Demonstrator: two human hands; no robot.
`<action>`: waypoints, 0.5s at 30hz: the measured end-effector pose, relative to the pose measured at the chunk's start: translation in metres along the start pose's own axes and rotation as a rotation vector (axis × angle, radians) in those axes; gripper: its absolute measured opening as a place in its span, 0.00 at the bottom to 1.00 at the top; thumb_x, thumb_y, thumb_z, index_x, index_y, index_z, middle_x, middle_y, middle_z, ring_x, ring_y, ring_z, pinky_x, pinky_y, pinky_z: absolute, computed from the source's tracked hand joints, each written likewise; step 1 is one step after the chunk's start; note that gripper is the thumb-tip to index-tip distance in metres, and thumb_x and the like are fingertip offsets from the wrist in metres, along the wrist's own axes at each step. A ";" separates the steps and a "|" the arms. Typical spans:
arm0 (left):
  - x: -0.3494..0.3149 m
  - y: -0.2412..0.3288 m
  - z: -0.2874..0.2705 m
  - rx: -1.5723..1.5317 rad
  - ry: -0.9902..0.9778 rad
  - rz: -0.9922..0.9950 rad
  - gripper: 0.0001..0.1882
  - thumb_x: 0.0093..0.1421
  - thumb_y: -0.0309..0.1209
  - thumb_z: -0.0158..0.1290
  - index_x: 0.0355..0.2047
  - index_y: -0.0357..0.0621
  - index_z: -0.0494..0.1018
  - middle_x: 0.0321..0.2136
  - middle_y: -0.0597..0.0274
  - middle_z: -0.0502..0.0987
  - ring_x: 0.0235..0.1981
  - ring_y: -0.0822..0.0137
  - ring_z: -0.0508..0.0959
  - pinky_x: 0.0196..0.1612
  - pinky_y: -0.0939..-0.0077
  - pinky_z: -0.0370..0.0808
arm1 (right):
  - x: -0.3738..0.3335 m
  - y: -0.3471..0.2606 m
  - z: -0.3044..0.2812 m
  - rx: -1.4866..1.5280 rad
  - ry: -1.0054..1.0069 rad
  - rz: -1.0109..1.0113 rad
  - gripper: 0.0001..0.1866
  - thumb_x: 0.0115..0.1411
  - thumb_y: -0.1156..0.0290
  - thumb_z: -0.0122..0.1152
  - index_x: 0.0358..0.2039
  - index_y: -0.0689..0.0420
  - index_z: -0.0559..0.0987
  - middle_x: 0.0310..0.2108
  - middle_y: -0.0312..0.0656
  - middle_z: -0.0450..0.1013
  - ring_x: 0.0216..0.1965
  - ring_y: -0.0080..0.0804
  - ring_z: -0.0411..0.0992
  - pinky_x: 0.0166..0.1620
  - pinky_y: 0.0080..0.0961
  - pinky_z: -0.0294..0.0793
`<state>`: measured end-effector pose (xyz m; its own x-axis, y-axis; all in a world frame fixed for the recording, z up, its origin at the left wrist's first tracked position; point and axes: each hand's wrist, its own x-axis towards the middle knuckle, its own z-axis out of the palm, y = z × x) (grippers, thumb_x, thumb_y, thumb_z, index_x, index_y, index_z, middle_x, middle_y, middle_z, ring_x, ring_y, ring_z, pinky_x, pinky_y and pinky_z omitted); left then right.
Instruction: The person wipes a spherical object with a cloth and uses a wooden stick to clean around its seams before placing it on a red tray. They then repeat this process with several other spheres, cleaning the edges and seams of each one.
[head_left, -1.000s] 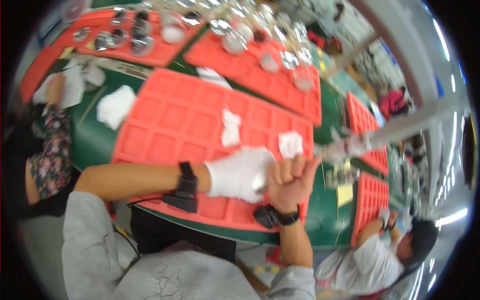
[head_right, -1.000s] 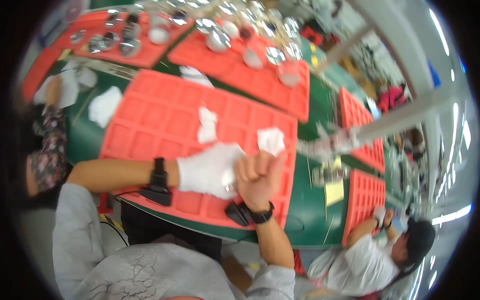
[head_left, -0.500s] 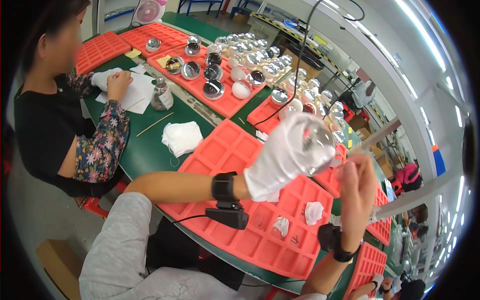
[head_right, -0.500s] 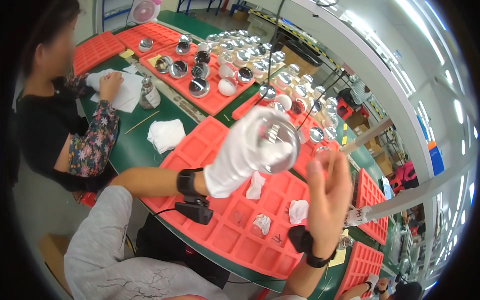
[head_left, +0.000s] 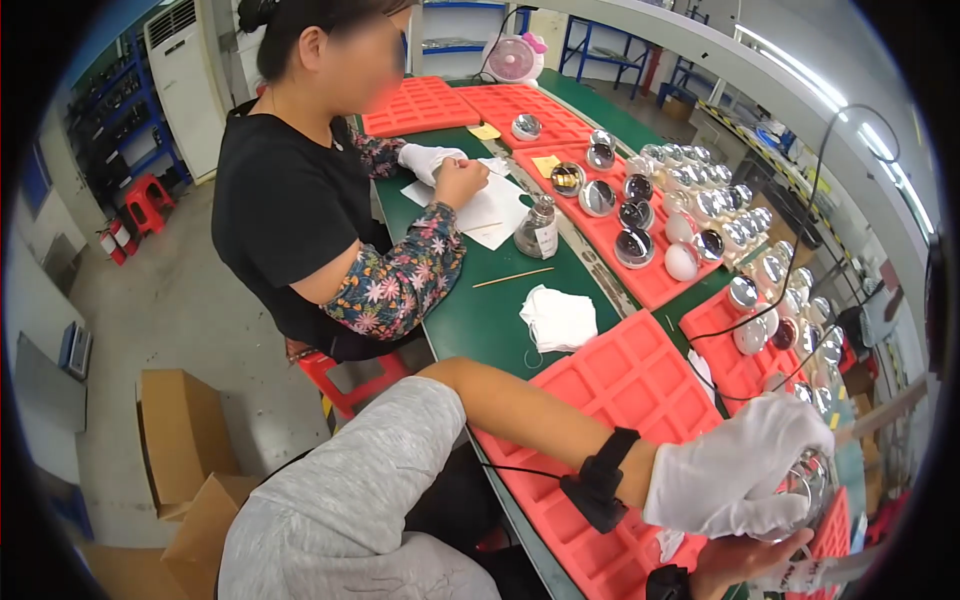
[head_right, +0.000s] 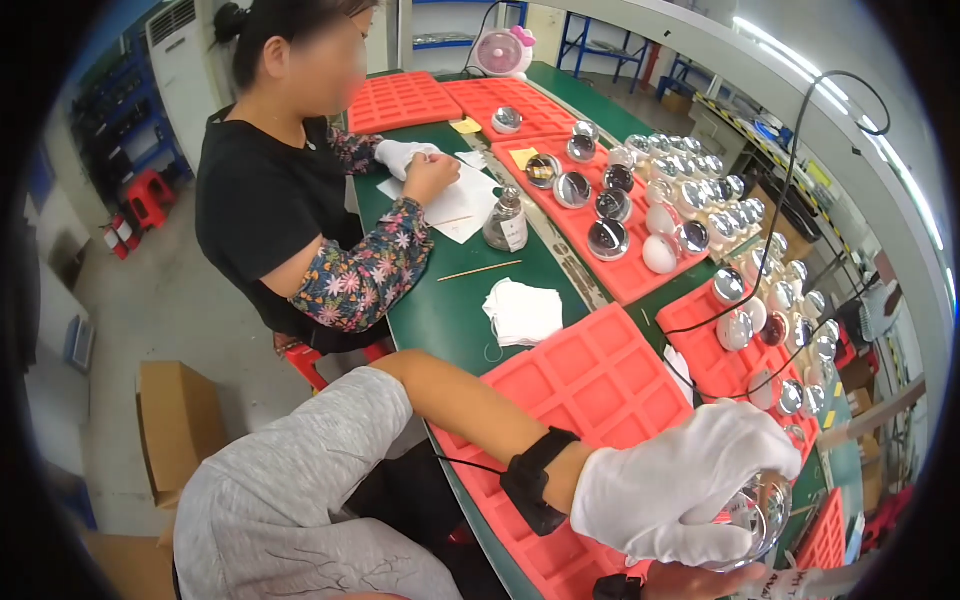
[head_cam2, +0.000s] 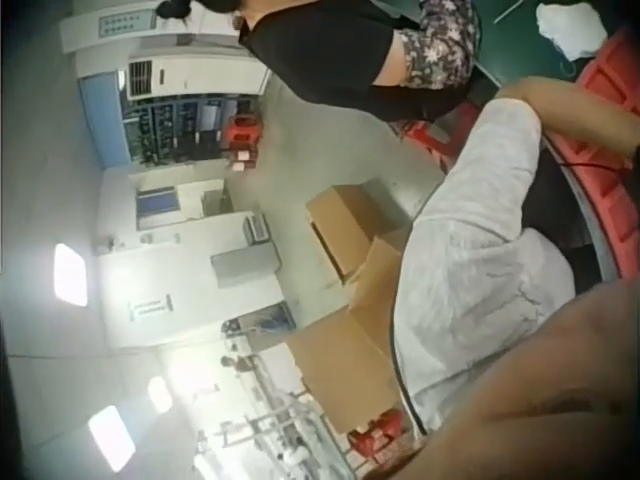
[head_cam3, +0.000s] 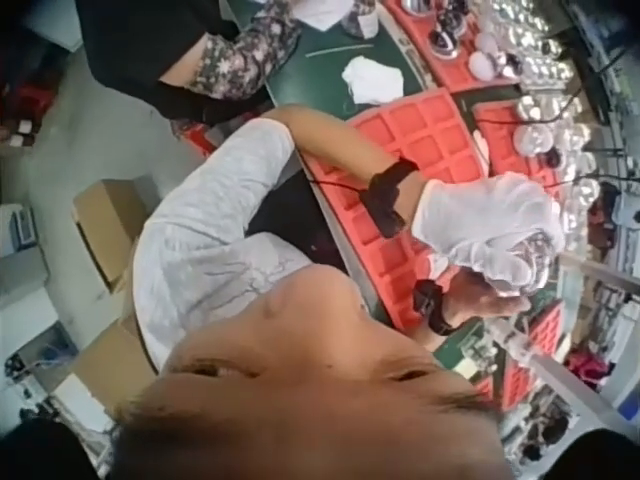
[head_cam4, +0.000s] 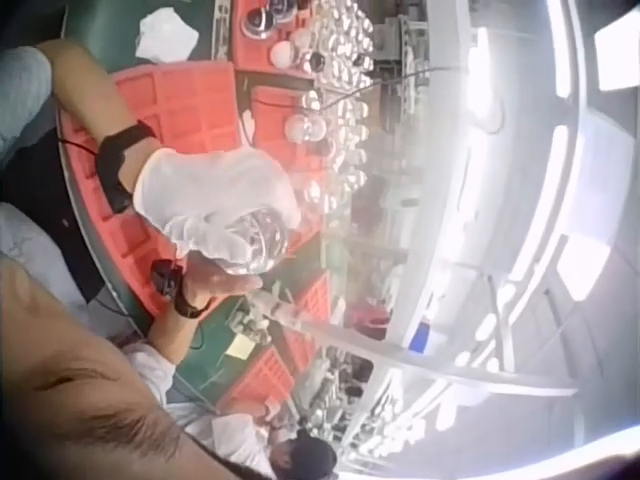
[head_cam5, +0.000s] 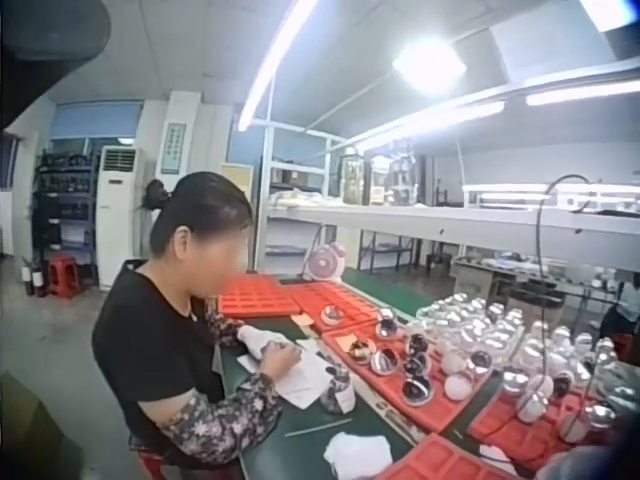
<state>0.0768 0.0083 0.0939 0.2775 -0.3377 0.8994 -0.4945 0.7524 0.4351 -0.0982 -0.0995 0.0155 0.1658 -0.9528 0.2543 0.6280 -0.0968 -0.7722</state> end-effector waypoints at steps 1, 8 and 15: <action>0.007 -0.003 -0.002 -0.005 -0.042 0.094 0.26 0.62 0.49 0.57 0.47 0.40 0.64 0.43 0.46 0.69 0.45 0.48 0.70 0.53 0.53 0.66 | -0.005 -0.005 0.015 -0.036 0.088 -0.003 0.36 0.74 0.45 0.42 0.71 0.60 0.60 0.64 0.48 0.66 0.57 0.40 0.72 0.53 0.34 0.77; 0.050 0.018 -0.057 0.176 -0.132 0.381 0.18 0.54 0.46 0.64 0.31 0.45 0.73 0.37 0.53 0.75 0.42 0.50 0.73 0.47 0.56 0.68 | 0.035 -0.029 -0.048 -0.039 -0.134 0.029 0.39 0.71 0.42 0.47 0.70 0.59 0.61 0.64 0.48 0.67 0.60 0.41 0.71 0.52 0.33 0.79; 0.051 0.010 -0.056 0.102 -0.245 0.361 0.11 0.48 0.35 0.65 0.22 0.47 0.74 0.26 0.61 0.76 0.34 0.53 0.77 0.40 0.58 0.71 | 0.006 -0.036 0.041 -0.077 -0.316 -0.002 0.37 0.61 0.37 0.59 0.63 0.48 0.75 0.58 0.51 0.75 0.59 0.54 0.73 0.61 0.44 0.75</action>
<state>0.1322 0.0304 0.1424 -0.1250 -0.1971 0.9724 -0.6063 0.7910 0.0824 -0.0891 -0.0900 0.0686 0.3997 -0.8175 0.4147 0.5715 -0.1315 -0.8100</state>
